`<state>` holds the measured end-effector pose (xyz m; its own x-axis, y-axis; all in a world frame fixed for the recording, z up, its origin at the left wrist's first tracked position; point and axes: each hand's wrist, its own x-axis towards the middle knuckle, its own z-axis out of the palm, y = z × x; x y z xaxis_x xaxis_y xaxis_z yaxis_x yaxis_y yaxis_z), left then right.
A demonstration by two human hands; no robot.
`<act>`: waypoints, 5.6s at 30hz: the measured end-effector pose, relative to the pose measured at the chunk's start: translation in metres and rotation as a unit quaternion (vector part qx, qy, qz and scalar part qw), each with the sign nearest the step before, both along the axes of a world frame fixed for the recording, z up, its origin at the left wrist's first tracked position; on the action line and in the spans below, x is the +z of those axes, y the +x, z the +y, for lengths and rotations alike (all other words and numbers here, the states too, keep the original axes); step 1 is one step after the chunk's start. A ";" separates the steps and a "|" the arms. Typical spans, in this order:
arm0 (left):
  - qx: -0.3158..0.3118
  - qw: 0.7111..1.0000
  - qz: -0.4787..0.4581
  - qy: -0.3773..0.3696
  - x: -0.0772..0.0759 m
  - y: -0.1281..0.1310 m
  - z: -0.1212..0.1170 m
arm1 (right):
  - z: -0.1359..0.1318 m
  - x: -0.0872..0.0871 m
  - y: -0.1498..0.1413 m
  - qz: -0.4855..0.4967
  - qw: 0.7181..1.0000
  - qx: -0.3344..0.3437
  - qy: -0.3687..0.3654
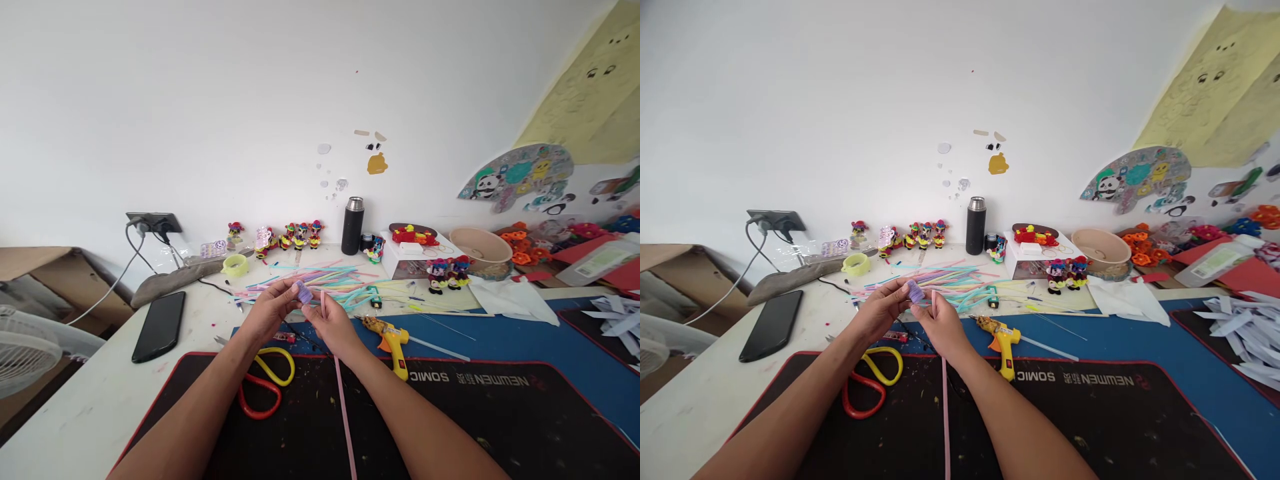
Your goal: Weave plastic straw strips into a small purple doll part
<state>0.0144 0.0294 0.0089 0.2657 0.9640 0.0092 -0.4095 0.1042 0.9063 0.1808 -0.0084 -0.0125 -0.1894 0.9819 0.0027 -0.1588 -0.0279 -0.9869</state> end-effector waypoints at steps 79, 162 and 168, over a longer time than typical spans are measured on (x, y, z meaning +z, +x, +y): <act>-0.039 0.965 0.237 0.103 0.006 -0.021 0.004 | 0.005 -0.003 0.004 0.053 0.997 0.032 -0.052; 0.069 0.800 0.428 0.416 0.008 -0.003 -0.014 | -0.001 0.010 0.001 0.121 0.987 0.022 -0.106; 0.061 0.827 0.416 0.374 0.007 -0.002 -0.012 | -0.001 0.011 0.001 0.125 0.985 0.022 -0.114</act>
